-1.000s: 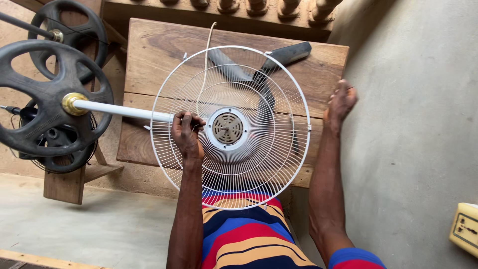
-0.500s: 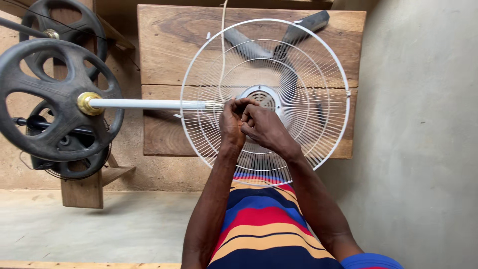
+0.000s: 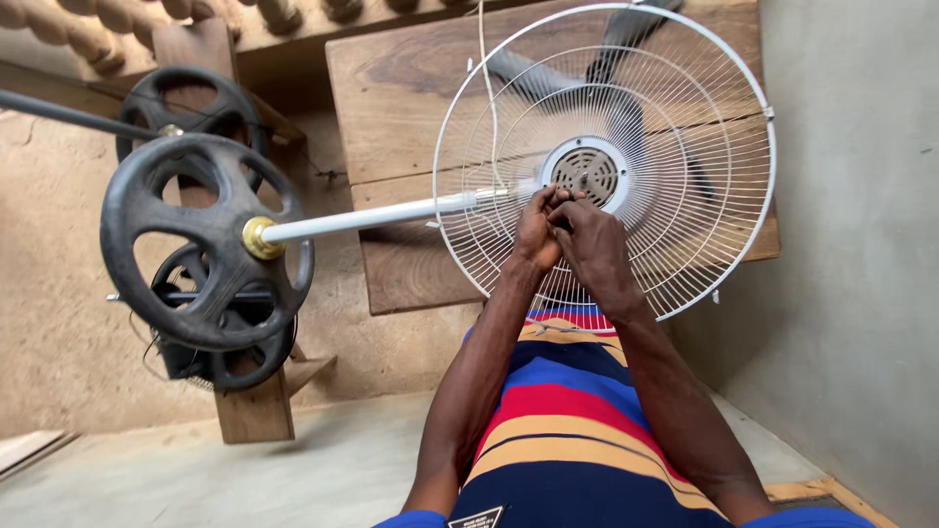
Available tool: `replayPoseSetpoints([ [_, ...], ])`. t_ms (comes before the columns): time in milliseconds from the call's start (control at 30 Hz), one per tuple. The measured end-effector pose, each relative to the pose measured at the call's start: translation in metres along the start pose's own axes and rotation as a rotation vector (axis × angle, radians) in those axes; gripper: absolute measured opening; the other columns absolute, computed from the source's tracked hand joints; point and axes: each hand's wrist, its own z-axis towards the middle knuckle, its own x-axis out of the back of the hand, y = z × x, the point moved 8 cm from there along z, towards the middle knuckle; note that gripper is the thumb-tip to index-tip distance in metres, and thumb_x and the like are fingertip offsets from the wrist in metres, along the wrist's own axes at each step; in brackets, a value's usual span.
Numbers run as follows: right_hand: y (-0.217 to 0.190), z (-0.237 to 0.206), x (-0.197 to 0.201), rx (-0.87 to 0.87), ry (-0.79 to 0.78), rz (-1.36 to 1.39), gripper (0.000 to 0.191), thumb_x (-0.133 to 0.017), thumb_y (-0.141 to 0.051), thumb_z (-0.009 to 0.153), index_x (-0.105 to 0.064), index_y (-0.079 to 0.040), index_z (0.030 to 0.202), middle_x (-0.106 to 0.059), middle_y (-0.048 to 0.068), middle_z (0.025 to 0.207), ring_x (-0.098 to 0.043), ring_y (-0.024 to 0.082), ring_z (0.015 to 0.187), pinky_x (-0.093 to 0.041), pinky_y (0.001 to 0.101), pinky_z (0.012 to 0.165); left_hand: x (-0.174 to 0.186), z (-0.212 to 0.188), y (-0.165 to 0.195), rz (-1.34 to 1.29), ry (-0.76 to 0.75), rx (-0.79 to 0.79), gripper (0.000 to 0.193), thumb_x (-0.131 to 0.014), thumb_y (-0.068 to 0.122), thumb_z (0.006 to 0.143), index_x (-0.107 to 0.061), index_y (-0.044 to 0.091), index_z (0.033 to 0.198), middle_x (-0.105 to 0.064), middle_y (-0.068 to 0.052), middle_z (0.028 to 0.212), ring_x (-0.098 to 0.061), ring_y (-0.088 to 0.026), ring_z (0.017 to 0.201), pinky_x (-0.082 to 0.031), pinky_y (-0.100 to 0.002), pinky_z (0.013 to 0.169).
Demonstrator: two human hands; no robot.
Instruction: The person reassembles a pedestal fan on a wooden table. They attach the rear wire guard to the motor housing, mount the blade assembly onto the motor shaft, tighten the retaining nut by hand, and fit the front grille cover over the blades, pressing it into place.
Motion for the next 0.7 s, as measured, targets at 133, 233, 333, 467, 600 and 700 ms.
replayPoseSetpoints([
  [133, -0.005, -0.006, 0.008, 0.018, 0.145, 0.063, 0.027, -0.08, -0.009, 0.084, -0.07, -0.005, 0.109, -0.071, 0.014, 0.106, -0.075, 0.027, 0.085, -0.065, 0.0342, 0.072, -0.027, -0.008, 0.005, 0.122, -0.06, 0.067, 0.054, -0.032, 0.039, 0.113, -0.068, -0.001, 0.114, -0.073, -0.02, 0.116, -0.068, -0.028, 0.112, -0.051, -0.045, 0.106],
  [233, -0.007, -0.008, 0.01, 0.023, 0.213, 0.057, 0.025, -0.08, -0.006, 0.086, -0.07, -0.003, 0.109, -0.073, 0.015, 0.103, -0.075, 0.028, 0.085, -0.064, 0.0359, 0.073, -0.041, -0.016, 0.01, 0.136, -0.085, 0.058, 0.054, -0.029, 0.037, 0.114, -0.066, -0.001, 0.121, -0.071, -0.021, 0.123, -0.067, -0.031, 0.117, -0.05, -0.047, 0.107],
  [333, 0.0, -0.001, 0.015, 0.021, 0.251, 0.209, 0.023, -0.077, -0.005, 0.089, -0.072, -0.004, 0.111, -0.075, 0.013, 0.102, -0.076, 0.024, 0.087, -0.065, 0.0321, 0.073, -0.051, -0.009, 0.019, 0.135, -0.099, 0.017, 0.05, -0.029, 0.033, 0.115, -0.064, -0.002, 0.122, -0.069, -0.022, 0.124, -0.067, -0.032, 0.115, -0.051, -0.05, 0.106],
  [467, 0.018, 0.0, 0.009, -0.003, 0.253, 0.387, 0.02, -0.076, -0.005, 0.089, -0.075, -0.002, 0.11, -0.078, 0.013, 0.099, -0.078, 0.021, 0.083, -0.063, 0.0311, 0.072, -0.048, -0.01, 0.022, 0.13, -0.114, -0.023, 0.048, -0.027, 0.027, 0.114, -0.062, -0.004, 0.122, -0.068, -0.024, 0.125, -0.068, -0.032, 0.116, -0.053, -0.049, 0.108],
  [600, 0.04, -0.003, -0.003, -0.046, 0.257, 0.438, 0.015, -0.075, -0.007, 0.09, -0.075, -0.003, 0.105, -0.078, 0.01, 0.095, -0.077, 0.018, 0.083, -0.063, 0.0273, 0.074, -0.018, -0.009, 0.015, 0.2, 0.089, -0.019, 0.04, -0.038, 0.026, 0.109, -0.066, -0.002, 0.113, -0.071, -0.02, 0.112, -0.07, -0.029, 0.107, -0.058, -0.044, 0.099],
  [700, 0.068, 0.001, -0.008, -0.135, 0.211, 0.584, 0.015, -0.075, -0.009, 0.092, -0.072, 0.0, 0.104, -0.077, 0.009, 0.091, -0.076, 0.016, 0.082, -0.061, 0.0265, 0.072, 0.003, -0.005, 0.017, 0.182, 0.189, -0.07, 0.019, -0.053, 0.018, 0.106, -0.063, 0.004, 0.097, -0.066, -0.01, 0.088, -0.068, -0.023, 0.09, -0.062, -0.037, 0.084],
])
